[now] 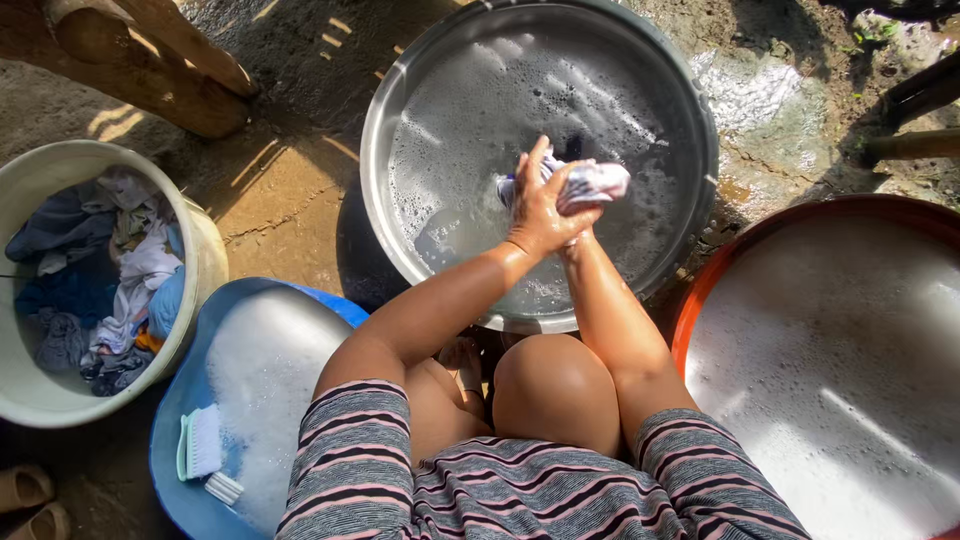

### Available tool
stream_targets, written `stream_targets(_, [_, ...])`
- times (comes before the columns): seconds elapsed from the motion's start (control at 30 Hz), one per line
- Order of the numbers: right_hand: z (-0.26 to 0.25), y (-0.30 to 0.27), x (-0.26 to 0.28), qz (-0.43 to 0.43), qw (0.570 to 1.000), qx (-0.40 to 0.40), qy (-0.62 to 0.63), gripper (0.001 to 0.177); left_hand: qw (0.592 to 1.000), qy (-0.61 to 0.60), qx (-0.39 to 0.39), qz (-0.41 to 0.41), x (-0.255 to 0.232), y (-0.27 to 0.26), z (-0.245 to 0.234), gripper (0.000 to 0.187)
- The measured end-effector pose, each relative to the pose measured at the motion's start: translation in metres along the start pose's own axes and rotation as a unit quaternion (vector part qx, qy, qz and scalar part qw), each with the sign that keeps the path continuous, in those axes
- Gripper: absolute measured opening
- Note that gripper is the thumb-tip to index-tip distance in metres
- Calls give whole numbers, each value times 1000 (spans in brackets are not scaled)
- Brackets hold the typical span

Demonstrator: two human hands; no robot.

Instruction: The person washes clothes by hand using soap and water in multiple basins, scrubbing and wringing various items including shirts and fabric pieces.

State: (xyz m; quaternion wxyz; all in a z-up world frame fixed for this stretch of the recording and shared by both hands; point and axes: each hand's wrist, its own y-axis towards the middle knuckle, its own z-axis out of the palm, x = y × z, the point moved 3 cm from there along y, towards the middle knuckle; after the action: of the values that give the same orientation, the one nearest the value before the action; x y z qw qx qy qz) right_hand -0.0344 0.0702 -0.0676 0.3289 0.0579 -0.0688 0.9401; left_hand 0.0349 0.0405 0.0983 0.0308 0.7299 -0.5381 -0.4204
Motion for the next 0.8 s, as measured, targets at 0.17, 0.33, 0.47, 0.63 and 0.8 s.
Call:
stream_targets(0.17, [-2,-19,9,41,948,-87,-304,64,989,-48,51,-134,84,-16,47,54])
stream_targets(0.33, [-12,-39,47,97,672,-126,-723,65,851,74,146,-499,188,-55,50,51])
stream_targets(0.47, [-65,-56,109,-7,526,-353,-773,62,809,137,42,-570,208,-118,19,63])
stream_targets(0.63, [-149,-54,41,24,459,-311,-832,68,879,211,266,-334,154,-145,78,72])
stream_targets(0.8, [-166,-63,47,1,692,-365,-623,67,869,-113,104,-470,197,-160,103,60])
